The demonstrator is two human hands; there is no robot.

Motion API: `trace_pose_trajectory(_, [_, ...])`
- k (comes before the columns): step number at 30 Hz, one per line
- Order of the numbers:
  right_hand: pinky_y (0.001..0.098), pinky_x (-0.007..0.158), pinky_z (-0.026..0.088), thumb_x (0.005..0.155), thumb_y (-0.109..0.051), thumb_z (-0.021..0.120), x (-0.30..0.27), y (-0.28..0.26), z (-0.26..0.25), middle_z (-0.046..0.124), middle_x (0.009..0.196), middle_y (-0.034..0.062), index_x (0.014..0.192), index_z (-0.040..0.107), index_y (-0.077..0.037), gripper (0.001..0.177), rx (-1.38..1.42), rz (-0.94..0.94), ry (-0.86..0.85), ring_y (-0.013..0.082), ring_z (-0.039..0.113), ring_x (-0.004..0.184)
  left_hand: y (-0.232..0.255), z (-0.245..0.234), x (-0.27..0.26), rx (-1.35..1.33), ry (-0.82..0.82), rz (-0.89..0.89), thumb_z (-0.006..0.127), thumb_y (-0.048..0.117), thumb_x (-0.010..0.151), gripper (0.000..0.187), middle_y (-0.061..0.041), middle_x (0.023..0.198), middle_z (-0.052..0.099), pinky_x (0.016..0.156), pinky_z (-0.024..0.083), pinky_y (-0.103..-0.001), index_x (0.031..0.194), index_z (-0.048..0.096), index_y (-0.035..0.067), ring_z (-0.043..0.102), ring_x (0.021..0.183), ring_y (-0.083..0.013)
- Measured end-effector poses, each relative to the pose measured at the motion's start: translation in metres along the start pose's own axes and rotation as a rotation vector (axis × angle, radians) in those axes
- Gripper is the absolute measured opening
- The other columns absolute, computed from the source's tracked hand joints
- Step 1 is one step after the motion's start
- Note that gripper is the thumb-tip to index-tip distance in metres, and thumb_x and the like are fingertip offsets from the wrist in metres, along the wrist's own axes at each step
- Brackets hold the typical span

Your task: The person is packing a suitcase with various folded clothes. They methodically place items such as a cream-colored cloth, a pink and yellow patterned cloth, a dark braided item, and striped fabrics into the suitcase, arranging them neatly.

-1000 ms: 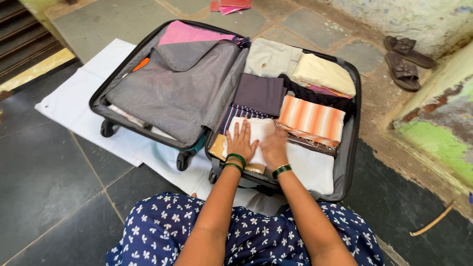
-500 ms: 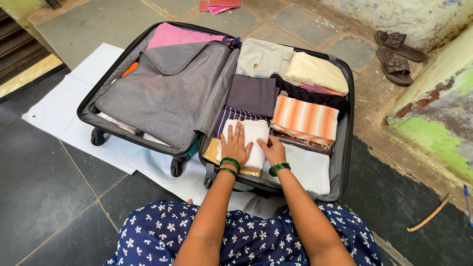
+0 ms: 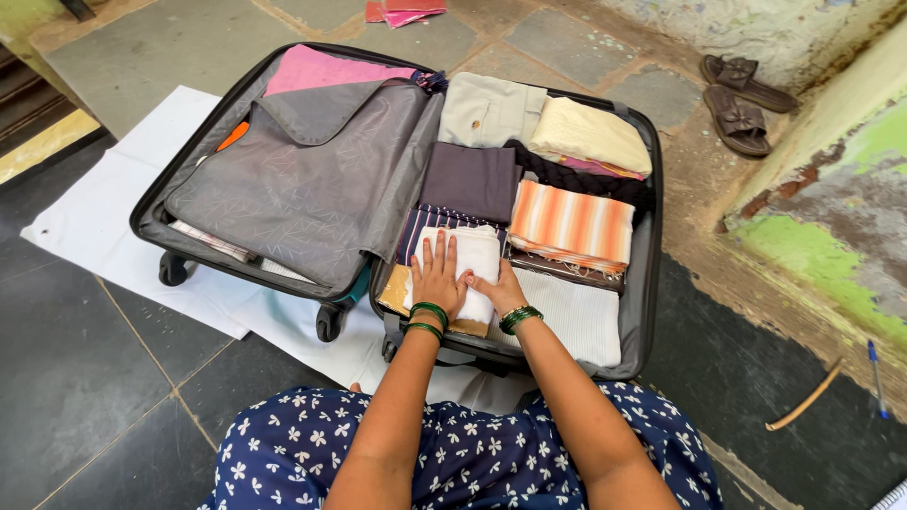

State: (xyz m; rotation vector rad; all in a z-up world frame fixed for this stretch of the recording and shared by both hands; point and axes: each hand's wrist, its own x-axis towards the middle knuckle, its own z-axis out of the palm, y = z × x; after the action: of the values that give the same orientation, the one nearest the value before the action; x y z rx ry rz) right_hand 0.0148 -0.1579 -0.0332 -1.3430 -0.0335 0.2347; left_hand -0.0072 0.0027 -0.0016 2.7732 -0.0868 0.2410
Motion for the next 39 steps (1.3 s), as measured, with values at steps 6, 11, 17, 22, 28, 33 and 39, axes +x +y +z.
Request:
trace_pose_trajectory(6, [0.0400, 0.084, 0.062, 0.083, -0.001, 0.079, -0.003, -0.015, -0.025, 0.072, 0.117, 0.0180, 0.130, 0.060, 0.004, 0.051, 0.171, 0.136, 0.031, 0.0256, 0.072, 0.098, 0.010, -0.021, -0.004, -0.069, 0.021, 0.148, 0.040, 0.051, 0.104, 0.070, -0.009, 0.172, 0.010, 0.125, 0.006, -0.057, 0.165, 0.021, 0.021, 0.006, 0.158, -0.0357])
trace_pose_trajectory(11, [0.0416, 0.087, 0.062, 0.080, -0.003, 0.080, -0.014, -0.072, -0.079, 0.072, 0.121, 0.0192, 0.131, 0.058, 0.002, 0.056, 0.033, 0.132, 0.119, 0.0269, 0.073, 0.102, 0.040, -0.038, 0.000, -0.131, 0.008, 0.164, 0.040, 0.048, 0.104, 0.070, -0.009, 0.173, 0.009, 0.126, 0.005, -0.055, 0.164, 0.020, 0.020, 0.005, 0.158, -0.0347])
trace_pose_trajectory(17, [0.0402, 0.093, 0.061, 0.085, -0.007, 0.075, -0.049, -0.119, -0.160, 0.070, 0.125, 0.0157, 0.134, 0.055, 0.000, 0.054, -0.085, 0.298, 0.201, 0.0255, 0.071, 0.112, 0.075, -0.033, 0.004, -0.292, 0.108, 0.132, 0.039, 0.043, 0.106, 0.071, -0.010, 0.174, 0.008, 0.127, 0.006, -0.056, 0.165, 0.017, 0.013, 0.005, 0.159, -0.0360])
trace_pose_trajectory(22, [0.0438, 0.095, 0.058, 0.085, -0.006, 0.075, -0.055, -0.071, -0.211, 0.070, 0.127, 0.0201, 0.134, 0.056, 0.004, 0.054, -0.054, 0.396, 0.280, 0.0315, 0.069, 0.113, 0.100, -0.005, 0.010, -0.195, 0.090, 0.096, 0.040, 0.047, 0.106, 0.074, -0.009, 0.173, 0.010, 0.125, 0.009, -0.057, 0.165, 0.017, 0.009, 0.007, 0.159, -0.0356])
trace_pose_trajectory(28, [0.0433, 0.096, 0.060, 0.083, -0.006, 0.078, -0.053, -0.074, -0.192, 0.069, 0.127, 0.0174, 0.135, 0.054, 0.000, 0.058, 0.189, 0.251, 0.131, 0.0277, 0.070, 0.113, 0.146, -0.007, 0.002, -0.315, 0.087, 0.140, 0.040, 0.047, 0.105, 0.074, -0.014, 0.172, 0.012, 0.124, 0.010, -0.057, 0.163, 0.019, 0.006, 0.007, 0.158, -0.0389])
trace_pose_trajectory(33, [0.0470, 0.090, 0.061, 0.086, -0.010, 0.076, -0.054, -0.075, -0.178, 0.070, 0.124, 0.0157, 0.135, 0.054, 0.000, 0.055, 0.208, 0.320, 0.086, 0.0283, 0.071, 0.110, 0.153, -0.022, -0.003, -0.185, 0.175, 0.179, 0.042, 0.048, 0.106, 0.070, -0.012, 0.173, 0.016, 0.126, 0.011, -0.057, 0.162, 0.026, 0.008, 0.010, 0.159, -0.0371])
trace_pose_trajectory(39, [0.0512, 0.086, 0.063, 0.086, -0.007, 0.074, -0.040, -0.042, -0.185, 0.070, 0.123, 0.0170, 0.134, 0.054, -0.001, 0.052, -0.041, 0.503, 0.122, 0.0320, 0.072, 0.108, 0.142, 0.021, -0.012, 0.030, -0.176, 0.195, 0.046, 0.049, 0.100, 0.079, -0.012, 0.171, 0.012, 0.122, 0.008, -0.059, 0.161, 0.022, 0.006, 0.007, 0.156, -0.0354])
